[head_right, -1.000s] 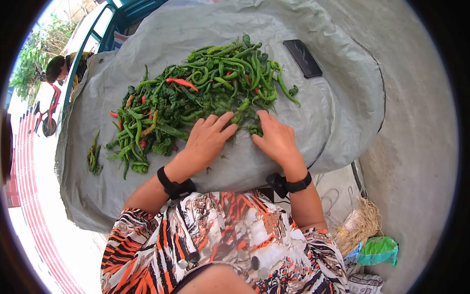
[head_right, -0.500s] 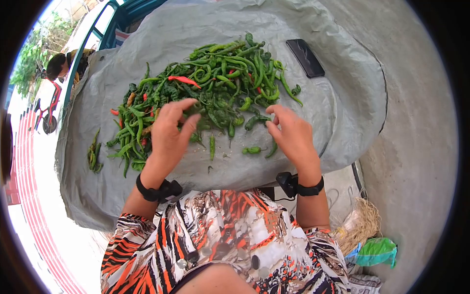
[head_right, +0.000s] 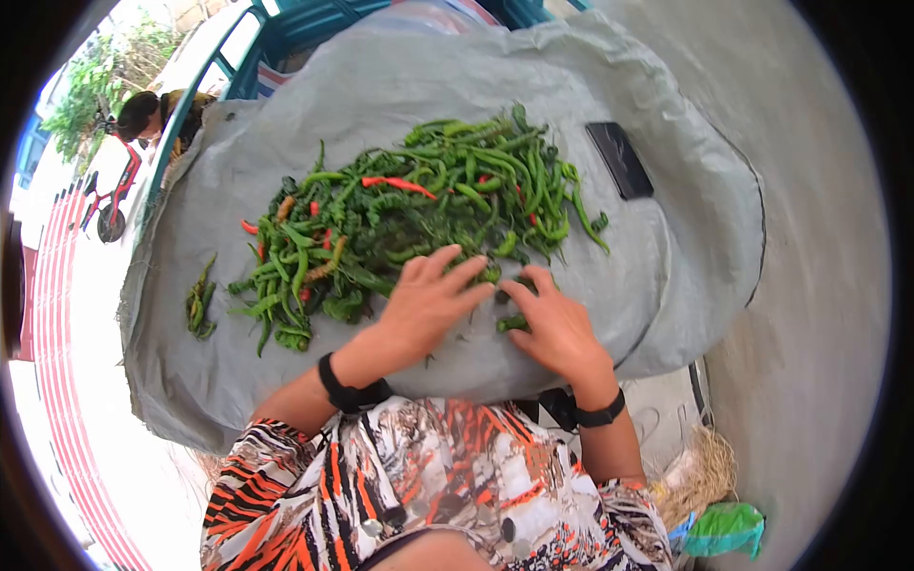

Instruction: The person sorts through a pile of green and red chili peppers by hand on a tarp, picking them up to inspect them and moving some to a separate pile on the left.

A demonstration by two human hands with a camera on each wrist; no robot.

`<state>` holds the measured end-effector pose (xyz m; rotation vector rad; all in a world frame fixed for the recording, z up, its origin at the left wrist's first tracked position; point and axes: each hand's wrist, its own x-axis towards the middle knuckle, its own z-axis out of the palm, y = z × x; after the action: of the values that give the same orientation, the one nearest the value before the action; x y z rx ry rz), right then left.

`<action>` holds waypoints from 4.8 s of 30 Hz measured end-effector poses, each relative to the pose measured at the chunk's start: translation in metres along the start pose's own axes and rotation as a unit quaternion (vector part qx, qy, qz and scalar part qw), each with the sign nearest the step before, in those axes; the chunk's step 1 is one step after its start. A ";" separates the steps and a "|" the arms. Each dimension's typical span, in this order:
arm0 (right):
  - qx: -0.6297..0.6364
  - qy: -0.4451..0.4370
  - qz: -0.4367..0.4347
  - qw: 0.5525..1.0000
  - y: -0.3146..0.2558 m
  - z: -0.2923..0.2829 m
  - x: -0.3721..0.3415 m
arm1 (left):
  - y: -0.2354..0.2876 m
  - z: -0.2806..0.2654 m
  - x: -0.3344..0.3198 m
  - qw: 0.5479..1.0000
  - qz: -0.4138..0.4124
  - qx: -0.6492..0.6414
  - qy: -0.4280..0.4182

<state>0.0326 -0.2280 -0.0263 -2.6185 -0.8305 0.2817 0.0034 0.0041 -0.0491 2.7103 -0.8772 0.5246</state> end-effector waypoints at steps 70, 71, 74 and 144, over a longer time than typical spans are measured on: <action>0.195 0.316 -0.105 0.923 -0.054 -0.003 0.096 | -0.016 -0.012 -0.056 0.353 -0.338 -0.863 0.126; 0.163 0.381 -0.109 0.904 -0.058 -0.011 0.098 | -0.013 -0.014 -0.057 0.358 -0.349 -0.856 0.132; 0.126 0.394 -0.083 0.907 -0.064 -0.019 0.097 | -0.014 -0.011 -0.054 0.383 -0.372 -0.832 0.151; 0.108 0.072 -0.202 0.971 -0.004 0.065 0.067 | 0.020 0.006 -0.054 0.875 -0.421 -0.217 -0.096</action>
<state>0.0651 -0.1666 -0.0882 -2.1786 -1.1820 0.0625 -0.0478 0.0140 -0.0736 2.4032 0.2004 -0.1250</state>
